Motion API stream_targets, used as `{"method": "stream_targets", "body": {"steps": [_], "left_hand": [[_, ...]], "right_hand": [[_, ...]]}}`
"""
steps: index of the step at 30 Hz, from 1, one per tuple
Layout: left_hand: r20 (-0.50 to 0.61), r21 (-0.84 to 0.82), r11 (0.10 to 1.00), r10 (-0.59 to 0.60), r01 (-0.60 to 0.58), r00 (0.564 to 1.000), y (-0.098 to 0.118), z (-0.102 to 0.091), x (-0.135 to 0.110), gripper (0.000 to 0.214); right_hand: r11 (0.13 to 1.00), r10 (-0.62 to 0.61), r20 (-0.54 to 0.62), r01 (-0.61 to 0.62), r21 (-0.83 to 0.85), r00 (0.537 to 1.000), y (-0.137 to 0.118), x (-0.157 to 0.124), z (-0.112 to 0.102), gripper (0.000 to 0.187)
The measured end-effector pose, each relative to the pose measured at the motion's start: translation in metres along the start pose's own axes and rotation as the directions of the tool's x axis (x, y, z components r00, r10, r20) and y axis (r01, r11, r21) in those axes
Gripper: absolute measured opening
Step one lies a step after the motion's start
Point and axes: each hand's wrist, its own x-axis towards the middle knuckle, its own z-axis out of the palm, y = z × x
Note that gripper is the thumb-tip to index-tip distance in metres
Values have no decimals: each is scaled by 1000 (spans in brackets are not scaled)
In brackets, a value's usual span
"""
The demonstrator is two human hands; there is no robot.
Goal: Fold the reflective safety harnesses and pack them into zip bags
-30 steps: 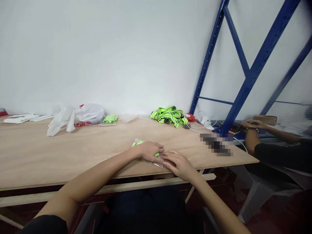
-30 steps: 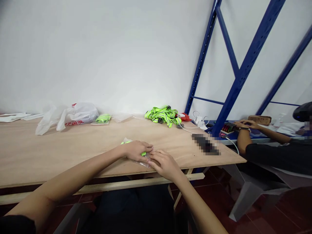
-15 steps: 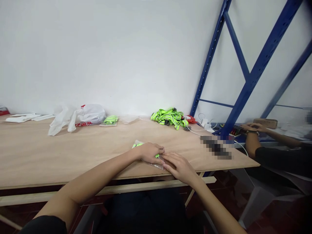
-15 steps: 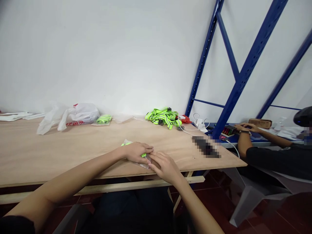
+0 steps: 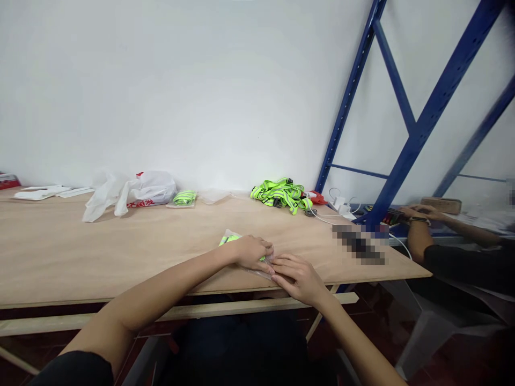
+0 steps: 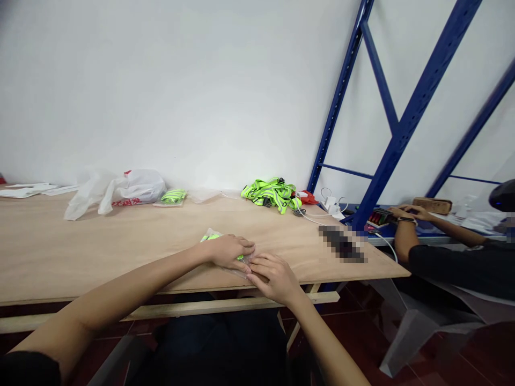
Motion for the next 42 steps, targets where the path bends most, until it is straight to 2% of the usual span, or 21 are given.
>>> {"method": "stream_targets", "body": {"steps": [12,18,24,42], "left_hand": [[45,-28,1000,-7,8,999,0,-3,0,58],[20,-50,999,20,-19,1000,-6,2,-1,60],[10,-55,998,12,-11,1000,-7,3,-2,65],[-10,-46,999,28,-28,1000,-7,4,-2,57]], "right_hand": [[999,16,37,-18,42,999,-1,3,-2,20],[999,30,65,-32,39,997,-1,2,-1,19],[1000,18,63,-18,5,998,0,0,0,27],[1000,23,44,-23,-6,999,0,-1,1,24]]}}
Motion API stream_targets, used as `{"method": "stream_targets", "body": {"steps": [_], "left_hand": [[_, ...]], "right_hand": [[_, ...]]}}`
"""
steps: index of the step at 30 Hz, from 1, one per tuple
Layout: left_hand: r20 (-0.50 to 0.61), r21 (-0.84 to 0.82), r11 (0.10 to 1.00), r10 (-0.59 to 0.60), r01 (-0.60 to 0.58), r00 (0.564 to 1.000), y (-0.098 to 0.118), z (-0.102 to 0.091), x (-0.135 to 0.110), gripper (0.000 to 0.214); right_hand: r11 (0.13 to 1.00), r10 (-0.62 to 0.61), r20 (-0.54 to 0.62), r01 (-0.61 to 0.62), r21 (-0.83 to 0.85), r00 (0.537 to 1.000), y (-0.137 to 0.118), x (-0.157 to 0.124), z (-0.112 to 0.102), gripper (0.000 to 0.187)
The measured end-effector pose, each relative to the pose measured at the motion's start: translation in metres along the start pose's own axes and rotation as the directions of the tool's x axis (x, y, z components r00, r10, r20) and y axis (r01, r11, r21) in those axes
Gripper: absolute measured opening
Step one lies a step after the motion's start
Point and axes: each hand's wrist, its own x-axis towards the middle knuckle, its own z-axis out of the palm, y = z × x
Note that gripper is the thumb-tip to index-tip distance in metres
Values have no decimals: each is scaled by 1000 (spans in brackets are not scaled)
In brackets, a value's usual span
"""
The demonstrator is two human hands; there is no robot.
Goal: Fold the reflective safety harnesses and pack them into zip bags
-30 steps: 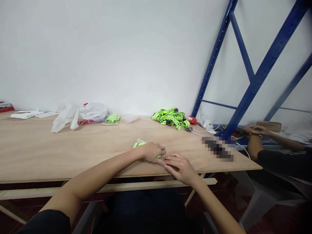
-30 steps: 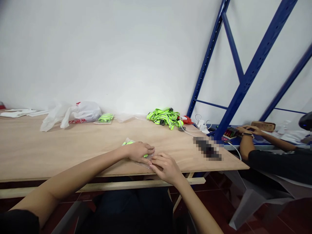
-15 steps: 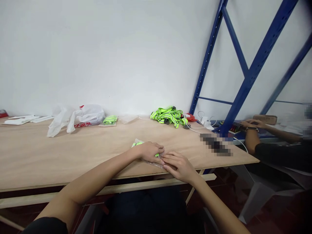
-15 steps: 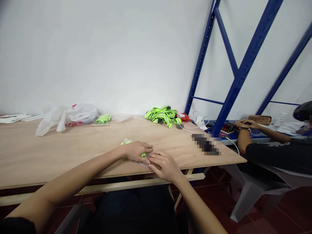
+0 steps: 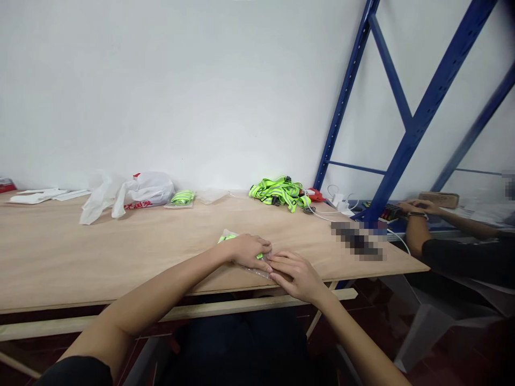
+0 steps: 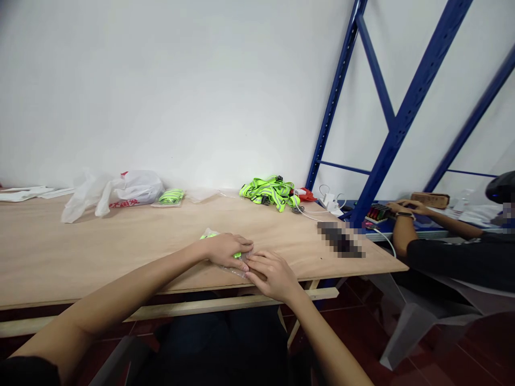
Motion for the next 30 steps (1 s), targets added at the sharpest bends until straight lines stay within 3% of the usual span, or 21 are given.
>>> {"method": "stream_targets", "body": {"steps": [17,25,30], "left_hand": [[14,5,1000,-14,14,1000,1,0,1,53],[48,57,996,-76,74,996,10,-3,1,54],[40,-56,992,-113,116,993,6,-4,1,60]], "right_hand": [[999,5,13,-6,48,1000,-2,4,-2,22],[999,23,26,-24,35,999,-2,2,-2,23],[999,27,71,-29,25,997,0,0,-4,31]]}}
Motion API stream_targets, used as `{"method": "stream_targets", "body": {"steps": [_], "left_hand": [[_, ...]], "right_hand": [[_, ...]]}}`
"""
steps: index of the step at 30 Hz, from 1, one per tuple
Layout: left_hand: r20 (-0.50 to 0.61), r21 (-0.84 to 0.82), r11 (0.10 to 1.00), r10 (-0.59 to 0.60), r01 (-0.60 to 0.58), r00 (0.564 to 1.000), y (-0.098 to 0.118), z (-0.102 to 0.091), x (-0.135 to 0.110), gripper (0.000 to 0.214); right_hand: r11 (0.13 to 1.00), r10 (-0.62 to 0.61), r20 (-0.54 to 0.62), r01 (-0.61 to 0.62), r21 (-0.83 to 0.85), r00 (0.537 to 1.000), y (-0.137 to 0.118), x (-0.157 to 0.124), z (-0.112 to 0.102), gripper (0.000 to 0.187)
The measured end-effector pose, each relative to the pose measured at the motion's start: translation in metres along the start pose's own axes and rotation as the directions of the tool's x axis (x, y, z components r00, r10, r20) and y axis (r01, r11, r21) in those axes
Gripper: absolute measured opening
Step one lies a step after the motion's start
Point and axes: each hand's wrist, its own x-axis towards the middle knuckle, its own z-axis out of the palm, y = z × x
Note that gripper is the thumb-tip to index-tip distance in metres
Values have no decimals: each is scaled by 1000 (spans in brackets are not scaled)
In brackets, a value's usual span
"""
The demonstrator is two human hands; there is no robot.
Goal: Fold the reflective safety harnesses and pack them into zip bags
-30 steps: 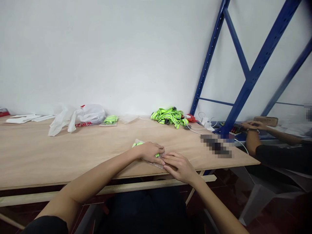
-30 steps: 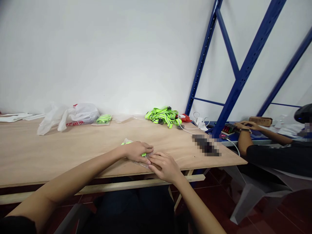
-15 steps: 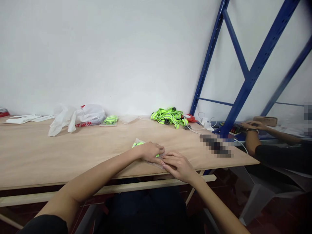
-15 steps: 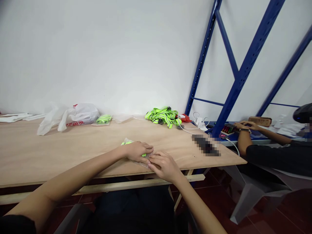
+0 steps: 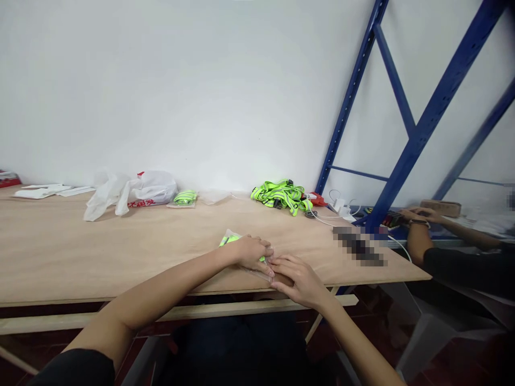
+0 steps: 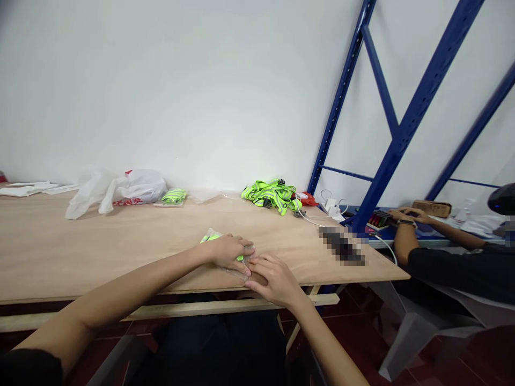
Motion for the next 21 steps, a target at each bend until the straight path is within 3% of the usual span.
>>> {"method": "stream_targets", "body": {"steps": [5,12,17,21], "left_hand": [[84,-390,910,-113,137,990,-24,-14,23,58],[108,-495,802,-325,335,939,-46,-10,67,29],[71,-633,706,-355,318,932,-47,-4,58,28],[-131,-732,652,-419,197,899,-49,-19,37,34]], "right_hand": [[999,-23,24,24,-35,999,3,-1,1,51],[999,18,39,-17,-28,999,2,0,2,39],[998,34,30,-32,-47,999,0,1,3,29],[989,147,-54,-148,-4,988,6,1,6,33]]}}
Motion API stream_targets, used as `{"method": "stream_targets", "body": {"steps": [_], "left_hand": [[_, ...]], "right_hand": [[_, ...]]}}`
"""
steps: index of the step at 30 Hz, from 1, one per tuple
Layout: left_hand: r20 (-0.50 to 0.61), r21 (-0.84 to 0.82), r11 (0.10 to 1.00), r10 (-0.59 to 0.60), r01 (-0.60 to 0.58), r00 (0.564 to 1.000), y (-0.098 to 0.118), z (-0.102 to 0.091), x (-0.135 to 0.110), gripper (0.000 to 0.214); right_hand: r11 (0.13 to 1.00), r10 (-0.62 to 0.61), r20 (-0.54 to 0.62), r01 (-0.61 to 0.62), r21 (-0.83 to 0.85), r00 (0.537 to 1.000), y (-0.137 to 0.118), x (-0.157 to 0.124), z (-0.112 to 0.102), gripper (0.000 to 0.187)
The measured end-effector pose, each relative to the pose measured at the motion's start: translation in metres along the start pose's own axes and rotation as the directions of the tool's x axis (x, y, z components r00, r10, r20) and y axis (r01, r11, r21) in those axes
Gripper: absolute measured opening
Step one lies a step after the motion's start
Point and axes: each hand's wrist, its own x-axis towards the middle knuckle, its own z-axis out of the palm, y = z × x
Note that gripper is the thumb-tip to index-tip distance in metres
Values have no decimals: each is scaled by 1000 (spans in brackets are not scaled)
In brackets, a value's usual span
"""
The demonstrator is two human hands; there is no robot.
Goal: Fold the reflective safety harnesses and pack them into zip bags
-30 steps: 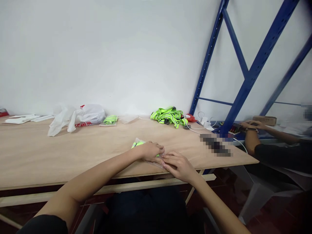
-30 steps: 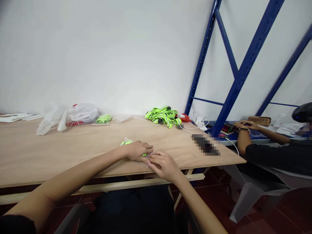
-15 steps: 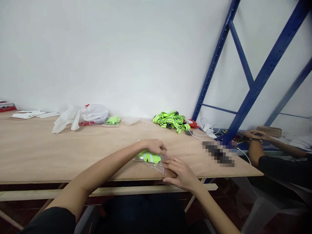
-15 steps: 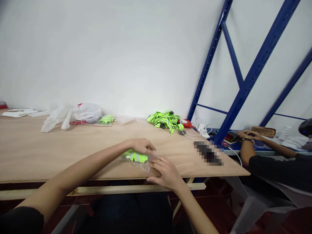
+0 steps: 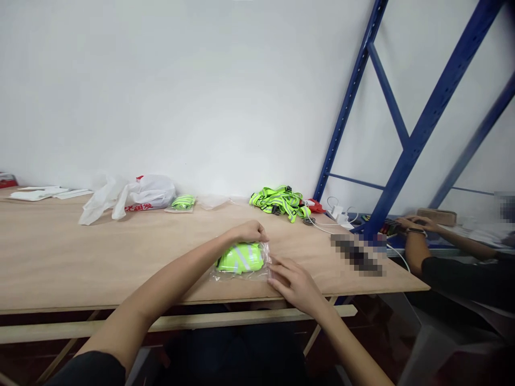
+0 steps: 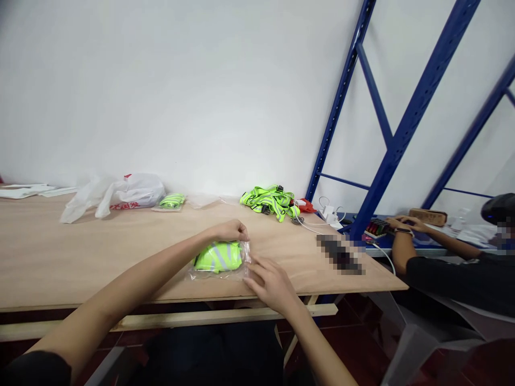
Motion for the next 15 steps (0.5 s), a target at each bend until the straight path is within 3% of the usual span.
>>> {"method": "stream_targets", "body": {"steps": [3,8,11,15], "left_hand": [[-220,-85,989,98,-119,970,10,-18,-12,37],[-524,-185,932,175,-312,833,18,-31,-29,38],[-619,-243,895,154,-374,770,13,-32,-33,42],[-631,-311,859,133,-406,764,2,-37,-36,46]], "right_hand": [[958,209,-111,-181,224,972,11,12,5,46],[684,456,-85,-288,670,886,29,61,5,45],[516,510,-2,-304,801,860,36,90,0,46],[467,513,-12,-268,843,858,44,111,-4,40]]}}
